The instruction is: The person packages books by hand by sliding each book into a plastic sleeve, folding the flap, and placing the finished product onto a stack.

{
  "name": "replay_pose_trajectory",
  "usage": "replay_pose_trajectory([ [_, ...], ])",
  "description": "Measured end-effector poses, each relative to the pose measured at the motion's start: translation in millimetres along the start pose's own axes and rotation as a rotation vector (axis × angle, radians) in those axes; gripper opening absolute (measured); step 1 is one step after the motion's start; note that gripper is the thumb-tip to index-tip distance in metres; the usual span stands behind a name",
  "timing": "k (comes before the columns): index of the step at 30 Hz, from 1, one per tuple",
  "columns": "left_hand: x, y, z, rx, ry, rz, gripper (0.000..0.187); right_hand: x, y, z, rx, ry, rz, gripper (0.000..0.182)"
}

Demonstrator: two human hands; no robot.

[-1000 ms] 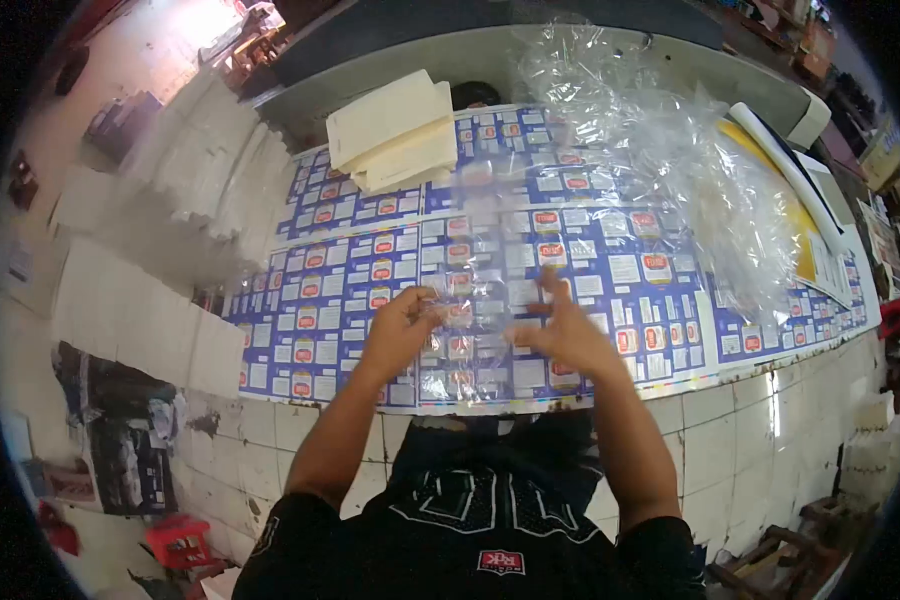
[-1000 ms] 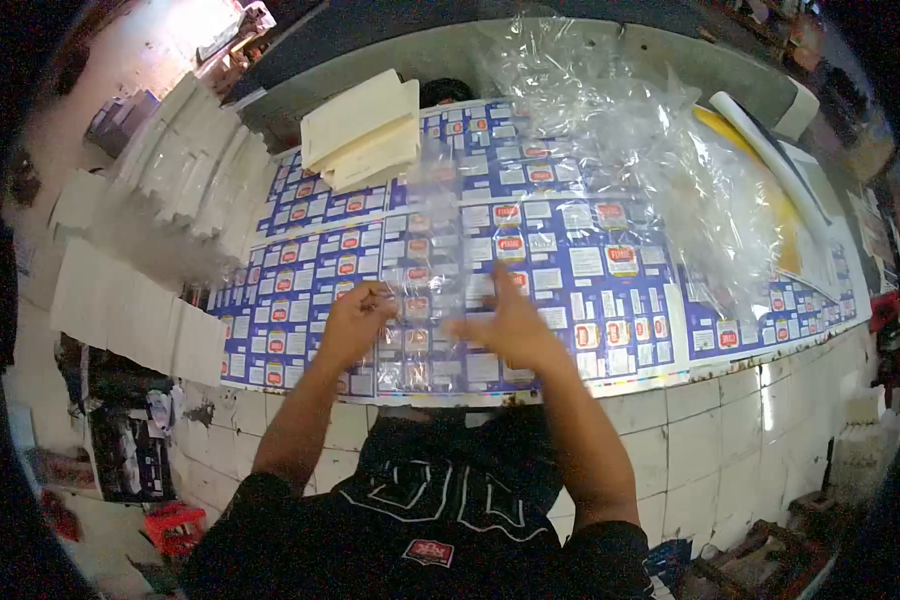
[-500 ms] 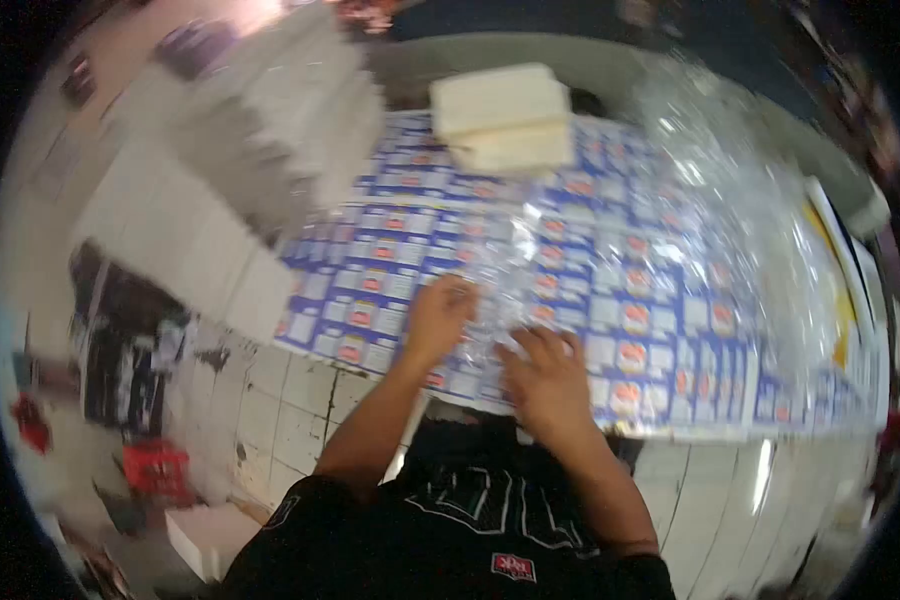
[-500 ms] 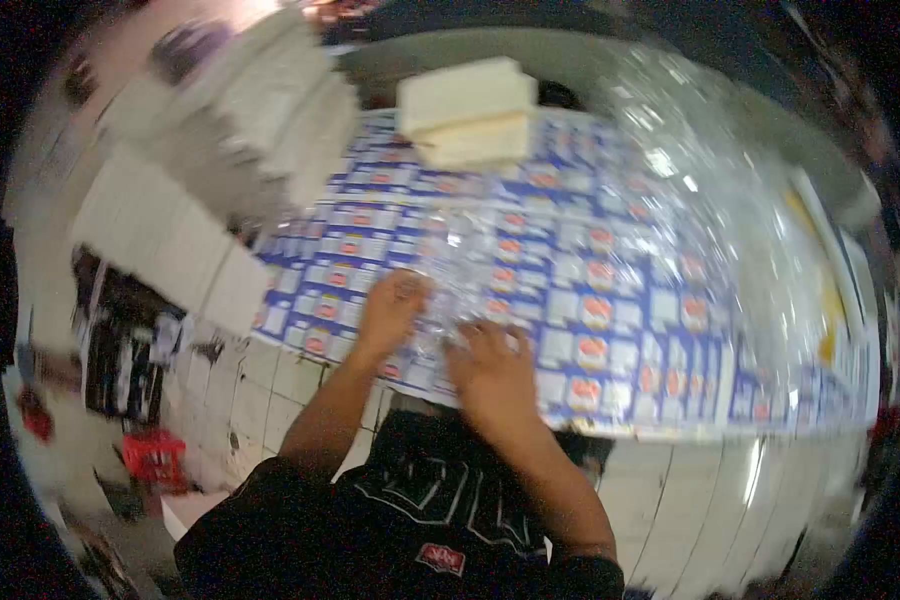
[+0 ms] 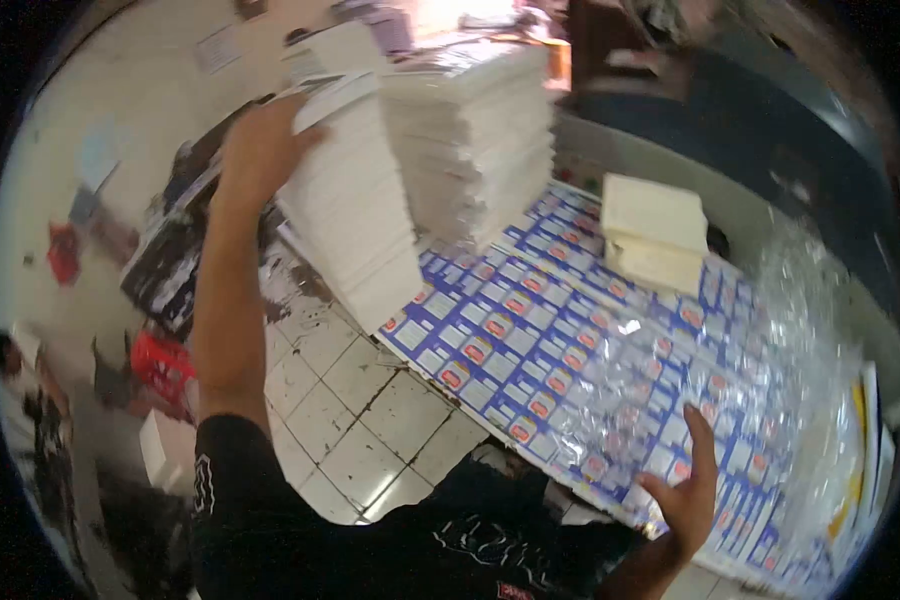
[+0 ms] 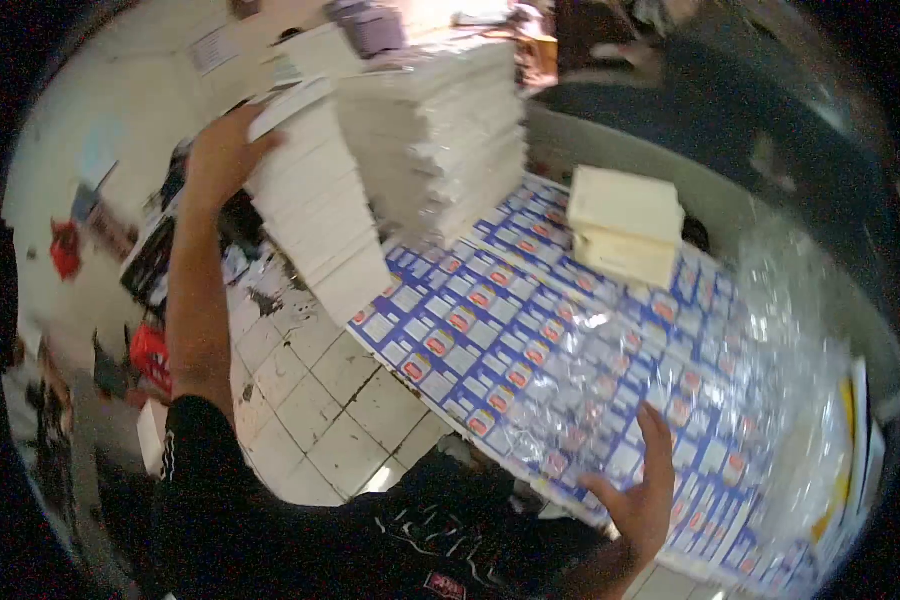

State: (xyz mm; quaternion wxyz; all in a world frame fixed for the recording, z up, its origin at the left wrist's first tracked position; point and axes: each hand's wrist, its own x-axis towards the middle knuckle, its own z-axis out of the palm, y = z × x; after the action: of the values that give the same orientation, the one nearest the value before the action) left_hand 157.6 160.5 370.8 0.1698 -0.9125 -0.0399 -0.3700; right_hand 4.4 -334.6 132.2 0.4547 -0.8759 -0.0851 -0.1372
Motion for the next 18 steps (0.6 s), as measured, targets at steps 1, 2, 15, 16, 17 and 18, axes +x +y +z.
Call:
replay_pose_trajectory([
  [1,-5.9,13.1,-4.6,-0.017,0.038,0.029,0.046,-3.4,-7.9,0.5,0.001,0.004,-0.044,0.099],
  [2,-17.5,31.4,-11.3,-0.045,0.065,0.062,0.044,-9.5,-13.9,-1.1,-0.006,0.004,-0.075,0.099],
  [15,-288.6,349.8,-9.3,-1.248,0.004,1.437,0.042,-135.2,19.5,-5.0,0.929,0.605,0.582,0.067],
  [16,-298.6,344.0,-13.0,-1.258,-0.031,1.448,0.042,-152.0,31.3,-3.5,0.943,0.628,0.715,0.064],
  [17,-299.6,338.2,-18.7,-1.285,-0.295,1.390,0.049,-164.3,36.8,-2.6,0.953,0.635,0.736,0.064],
  [18,-293.7,334.4,-23.1,-1.291,-0.544,1.321,0.055,-173.8,42.6,-0.8,0.908,0.717,0.718,0.062],
])
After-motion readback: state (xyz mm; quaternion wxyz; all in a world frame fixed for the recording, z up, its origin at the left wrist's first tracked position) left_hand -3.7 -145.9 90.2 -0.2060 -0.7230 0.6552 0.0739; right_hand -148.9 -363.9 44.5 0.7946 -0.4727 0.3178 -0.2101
